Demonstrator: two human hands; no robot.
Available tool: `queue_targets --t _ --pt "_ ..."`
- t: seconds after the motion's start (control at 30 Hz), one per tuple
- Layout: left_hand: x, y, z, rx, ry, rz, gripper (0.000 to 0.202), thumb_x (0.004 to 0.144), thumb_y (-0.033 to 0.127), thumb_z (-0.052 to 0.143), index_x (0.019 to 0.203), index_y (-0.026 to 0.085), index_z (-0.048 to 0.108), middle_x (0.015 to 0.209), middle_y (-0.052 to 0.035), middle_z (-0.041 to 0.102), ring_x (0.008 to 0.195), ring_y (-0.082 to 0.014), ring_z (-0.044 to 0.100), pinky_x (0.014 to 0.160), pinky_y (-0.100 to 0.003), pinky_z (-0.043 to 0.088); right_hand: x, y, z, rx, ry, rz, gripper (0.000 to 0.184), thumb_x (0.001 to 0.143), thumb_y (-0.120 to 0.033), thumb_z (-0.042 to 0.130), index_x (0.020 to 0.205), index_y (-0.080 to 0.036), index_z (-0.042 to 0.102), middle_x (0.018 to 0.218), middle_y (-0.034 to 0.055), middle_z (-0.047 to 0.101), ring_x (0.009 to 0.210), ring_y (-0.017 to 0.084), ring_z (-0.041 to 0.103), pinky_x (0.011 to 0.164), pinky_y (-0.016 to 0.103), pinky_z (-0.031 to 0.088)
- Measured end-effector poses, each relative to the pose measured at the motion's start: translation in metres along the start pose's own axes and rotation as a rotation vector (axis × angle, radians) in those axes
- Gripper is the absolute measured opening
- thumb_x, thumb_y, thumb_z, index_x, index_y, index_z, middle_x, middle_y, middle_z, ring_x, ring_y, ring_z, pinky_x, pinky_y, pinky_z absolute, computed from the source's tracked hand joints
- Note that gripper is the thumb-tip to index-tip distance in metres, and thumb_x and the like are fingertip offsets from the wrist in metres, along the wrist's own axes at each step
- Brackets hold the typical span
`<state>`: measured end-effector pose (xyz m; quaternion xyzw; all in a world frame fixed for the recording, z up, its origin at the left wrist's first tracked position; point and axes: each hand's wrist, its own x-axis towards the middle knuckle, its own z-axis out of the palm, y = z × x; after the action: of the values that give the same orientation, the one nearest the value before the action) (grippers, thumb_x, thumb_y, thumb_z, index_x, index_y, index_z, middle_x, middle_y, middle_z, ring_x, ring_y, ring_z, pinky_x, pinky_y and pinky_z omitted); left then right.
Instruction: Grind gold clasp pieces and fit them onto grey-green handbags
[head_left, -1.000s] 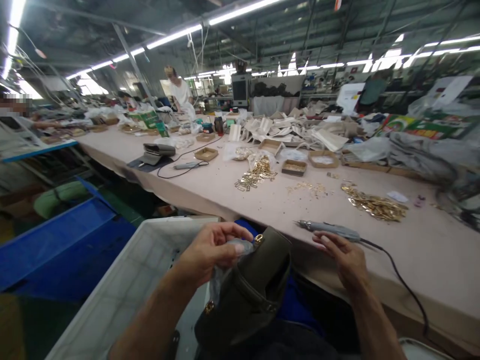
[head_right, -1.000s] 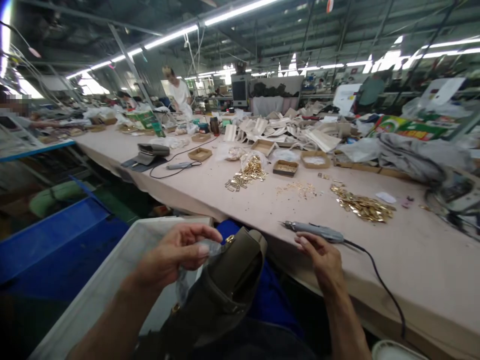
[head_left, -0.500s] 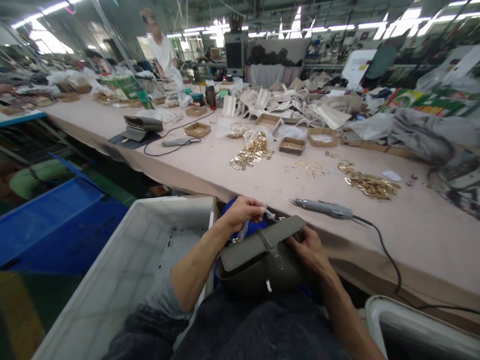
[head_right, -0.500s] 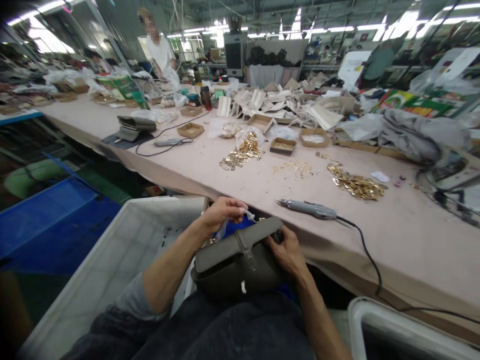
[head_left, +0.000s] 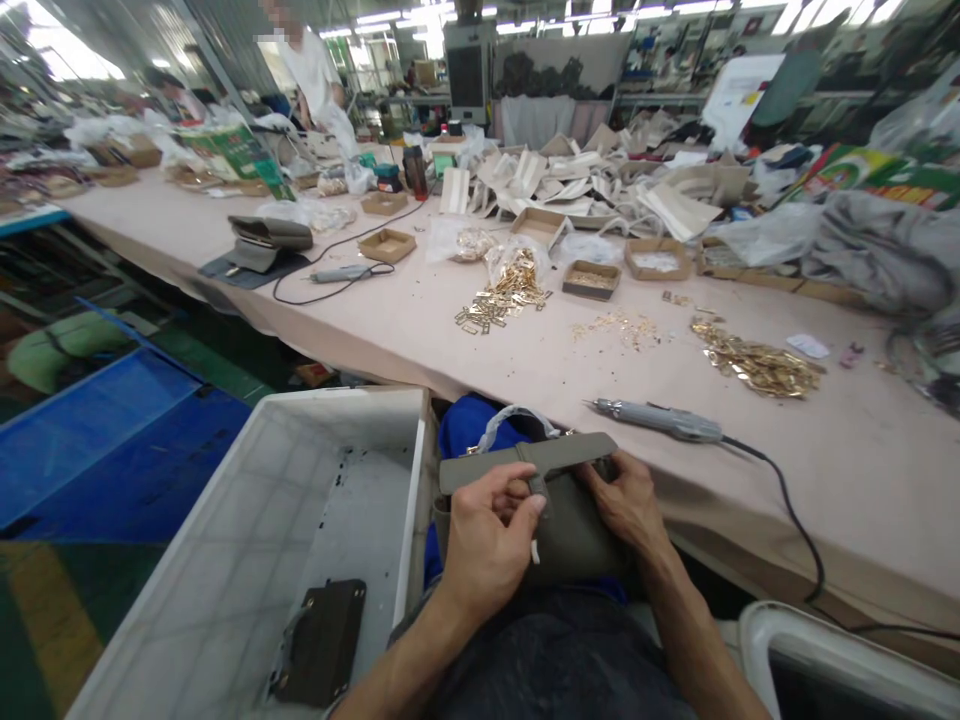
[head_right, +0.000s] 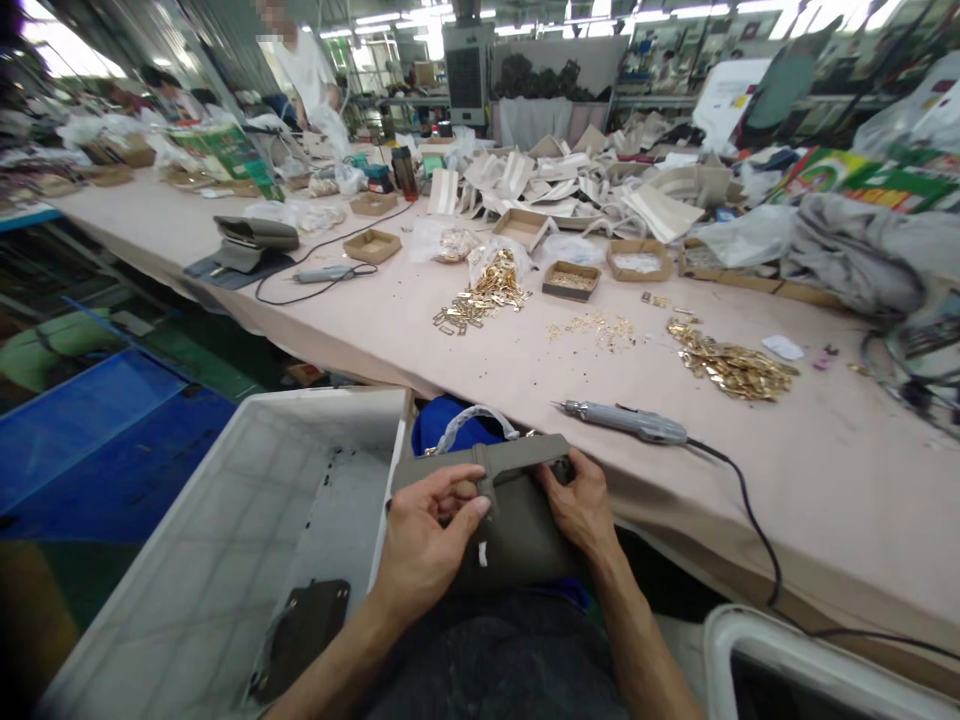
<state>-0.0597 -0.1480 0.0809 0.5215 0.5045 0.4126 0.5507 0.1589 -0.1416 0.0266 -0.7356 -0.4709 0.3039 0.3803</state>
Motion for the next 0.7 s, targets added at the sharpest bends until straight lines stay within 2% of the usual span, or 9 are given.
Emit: queue_targets --t 0.13,0.23,0.3,0.4,0.5,0.6,0.7 --pt "0.017 -0.006 0.006 -0.235 0.048 -0.069 0.038 0.075 0.019 0.086 0.112 0.013 0.08 0.084 -0.0043 0.077 0.074 -0.0134 0.074 0.07 -0.02 0.06 0.004 0.001 0.001 0.005 -0.001 0.008 0.064 0.083 -0.073 0.072 0.111 -0.016 0.082 0.098 0.0099 0.08 0.093 0.028 0.071 0.084 0.035 0.055" --pt "0.023 -0.003 0.011 -0.254 0.083 -0.023 0.038 0.072 0.016 0.088 0.11 0.014 0.083 0.084 -0.0048 0.079 0.072 -0.0128 0.074 0.07 -0.019 0.06 0.006 0.005 -0.001 0.027 0.006 0.019 0.064 0.083 -0.073 0.071 0.11 -0.016 0.082 0.097 0.01 0.08 0.091 0.028 0.071 0.083 0.036 0.055" --pt "0.026 -0.002 0.015 -0.204 0.092 0.058 0.031 0.076 0.015 0.086 0.107 0.016 0.086 0.086 -0.0049 0.08 0.073 -0.0123 0.074 0.069 -0.018 0.06 0.008 0.009 -0.003 0.047 0.005 0.024 0.063 0.083 -0.073 0.071 0.108 -0.017 0.082 0.097 0.0097 0.08 0.092 0.028 0.071 0.082 0.035 0.055" --pt "0.031 -0.007 0.022 -0.121 0.07 0.211 0.02 0.084 0.014 0.081 0.101 0.02 0.088 0.095 -0.0058 0.081 0.083 -0.014 0.076 0.073 -0.019 0.06 0.01 0.014 -0.005 0.062 0.007 0.044 0.06 0.083 -0.072 0.071 0.105 -0.017 0.082 0.096 0.0087 0.08 0.091 0.027 0.071 0.081 0.034 0.055" --pt "0.034 -0.014 0.027 -0.067 0.081 0.325 0.012 0.087 0.013 0.08 0.094 0.021 0.086 0.094 -0.0049 0.079 0.085 -0.015 0.075 0.074 -0.021 0.06 0.013 0.017 -0.008 0.065 0.017 0.056 0.06 0.083 -0.071 0.071 0.105 -0.016 0.082 0.095 0.0087 0.079 0.09 0.027 0.071 0.079 0.034 0.055" --pt "0.034 -0.015 0.03 0.042 0.127 0.45 0.011 0.09 0.011 0.077 0.092 0.02 0.083 0.091 -0.0036 0.077 0.084 -0.015 0.074 0.079 -0.025 0.06 0.014 0.02 -0.01 0.074 0.01 0.056 0.059 0.084 -0.07 0.07 0.105 -0.016 0.081 0.092 0.0079 0.079 0.09 0.027 0.071 0.079 0.033 0.054" --pt "0.028 -0.006 0.029 0.192 0.177 0.58 0.017 0.093 0.007 0.072 0.095 0.022 0.081 0.101 -0.0054 0.075 0.094 -0.0171 0.073 0.086 -0.029 0.06 0.015 0.023 -0.011 0.075 -0.001 0.06 0.057 0.084 -0.07 0.071 0.104 -0.017 0.081 0.09 0.0059 0.078 0.091 0.027 0.07 0.081 0.033 0.053"
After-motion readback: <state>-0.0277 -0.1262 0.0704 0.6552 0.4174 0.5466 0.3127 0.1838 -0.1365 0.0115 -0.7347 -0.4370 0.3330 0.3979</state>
